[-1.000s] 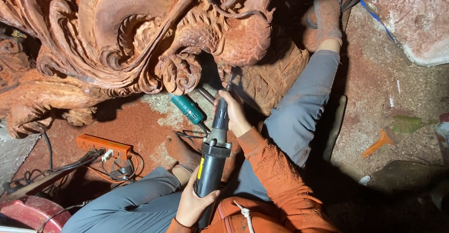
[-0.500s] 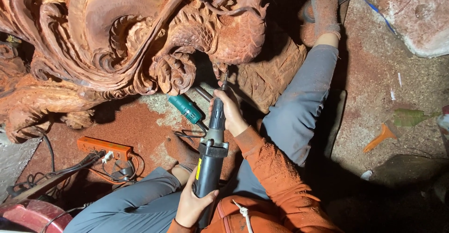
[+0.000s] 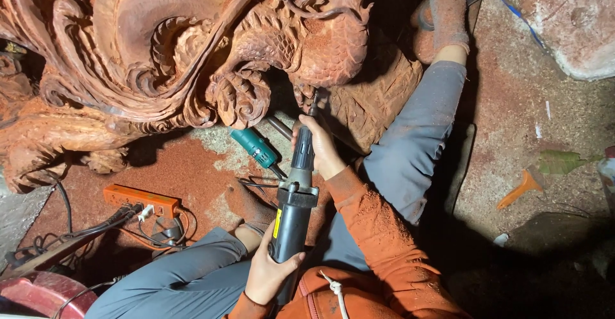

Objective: Carving intricate details into a large wooden sculpture using a rotary power tool

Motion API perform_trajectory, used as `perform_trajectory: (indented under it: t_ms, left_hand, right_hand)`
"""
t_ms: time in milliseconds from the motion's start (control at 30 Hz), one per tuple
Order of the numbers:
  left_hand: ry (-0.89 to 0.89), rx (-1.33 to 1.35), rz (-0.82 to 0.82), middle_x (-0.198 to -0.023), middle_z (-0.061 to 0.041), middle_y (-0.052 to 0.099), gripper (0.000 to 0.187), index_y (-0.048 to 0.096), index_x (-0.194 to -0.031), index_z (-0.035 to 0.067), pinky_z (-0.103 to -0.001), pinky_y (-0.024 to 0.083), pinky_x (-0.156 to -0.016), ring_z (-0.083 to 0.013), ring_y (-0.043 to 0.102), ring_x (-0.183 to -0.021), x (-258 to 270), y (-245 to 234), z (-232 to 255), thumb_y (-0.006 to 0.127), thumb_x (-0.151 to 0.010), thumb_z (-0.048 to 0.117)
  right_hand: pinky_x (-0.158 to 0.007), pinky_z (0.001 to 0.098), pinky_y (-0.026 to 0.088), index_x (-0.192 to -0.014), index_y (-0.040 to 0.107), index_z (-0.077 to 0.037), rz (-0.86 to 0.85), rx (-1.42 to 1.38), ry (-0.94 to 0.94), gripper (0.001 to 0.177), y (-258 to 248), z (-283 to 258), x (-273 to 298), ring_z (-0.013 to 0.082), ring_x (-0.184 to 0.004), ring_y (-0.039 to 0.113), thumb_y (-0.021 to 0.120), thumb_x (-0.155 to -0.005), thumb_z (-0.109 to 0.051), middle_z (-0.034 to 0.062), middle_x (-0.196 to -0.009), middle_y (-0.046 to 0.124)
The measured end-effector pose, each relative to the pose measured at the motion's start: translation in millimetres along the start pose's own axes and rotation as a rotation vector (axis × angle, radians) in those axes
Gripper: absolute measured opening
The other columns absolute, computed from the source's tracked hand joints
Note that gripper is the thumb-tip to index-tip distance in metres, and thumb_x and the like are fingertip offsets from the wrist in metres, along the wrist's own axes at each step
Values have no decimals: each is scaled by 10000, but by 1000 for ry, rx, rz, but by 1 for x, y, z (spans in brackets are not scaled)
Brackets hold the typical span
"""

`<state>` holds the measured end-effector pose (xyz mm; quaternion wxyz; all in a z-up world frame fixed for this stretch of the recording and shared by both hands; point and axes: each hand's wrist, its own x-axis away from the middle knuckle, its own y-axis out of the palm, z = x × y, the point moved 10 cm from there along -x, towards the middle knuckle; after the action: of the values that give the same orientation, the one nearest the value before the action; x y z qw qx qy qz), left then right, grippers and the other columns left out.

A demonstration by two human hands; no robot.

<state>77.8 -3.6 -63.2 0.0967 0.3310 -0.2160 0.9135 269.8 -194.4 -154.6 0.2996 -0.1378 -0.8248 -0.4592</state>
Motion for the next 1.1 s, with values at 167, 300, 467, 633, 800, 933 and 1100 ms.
perform_trajectory:
  t_ms: [167, 300, 467, 633, 800, 933, 1100]
  left_hand:
    - [-18, -16, -4, -1254, -117, 739, 974, 498, -1466, 99, -312, 570, -926, -209, 755, -1055, 4, -4, -2, 898, -585, 208]
    - [-30, 5, -5, -1265, -132, 738, 985, 499, -1467, 77, -317, 558, -950, -213, 748, -1078, 5, -8, -8, 905, -578, 198]
    - [-73, -3, -4, -1247, -135, 750, 994, 499, -1474, 101, -325, 574, -938, -222, 765, -1059, 7, -11, -12, 897, -569, 200]
    - [-81, 16, -1, -1244, -133, 755, 1001, 496, -1482, 100, -321, 573, -936, -220, 766, -1055, 9, -14, -12, 901, -571, 193]
    - [-93, -10, 18, -1223, -127, 760, 984, 508, -1471, 97, -314, 578, -920, -212, 765, -1035, 10, -14, -21, 900, -573, 185]
    - [-85, 14, 20, -1169, -125, 776, 956, 516, -1460, 91, -306, 596, -877, -206, 772, -971, 11, -14, -19, 893, -582, 144]
    - [-105, 17, 6, -1145, -141, 781, 946, 520, -1454, 81, -319, 599, -864, -220, 777, -955, 10, -12, -18, 879, -579, 123]
  right_hand:
    - [-436, 283, 507, -1053, 551, -55, 16, -9, 2, 291, -4, 6, 0, 145, -502, 596, 681, -901, -267, 61, -702, 634]
    - [-423, 293, 497, -1056, 581, -63, 29, 8, -22, 261, -2, 5, 5, 152, -484, 583, 679, -901, -248, 59, -677, 629]
    - [-414, 298, 500, -958, 614, -43, 7, 37, -31, 238, 1, 9, 6, 153, -449, 572, 665, -918, -273, 62, -655, 633]
    - [-435, 294, 509, -1026, 567, -66, 4, -26, 35, 260, -1, 21, 3, 154, -486, 595, 672, -915, -277, 56, -672, 628]
    - [-394, 304, 497, -1272, 457, -107, -31, 6, -28, 491, 7, 18, 2, 168, -465, 598, 698, -875, -266, 58, -643, 626]
    - [-361, 302, 484, -1472, 419, -151, -30, -22, -37, 668, 12, 15, 6, 169, -447, 592, 692, -869, -231, 60, -636, 617]
    - [-387, 280, 481, -1301, 461, -133, -39, -57, 3, 466, 6, 18, 8, 155, -470, 600, 675, -901, -244, 48, -651, 622]
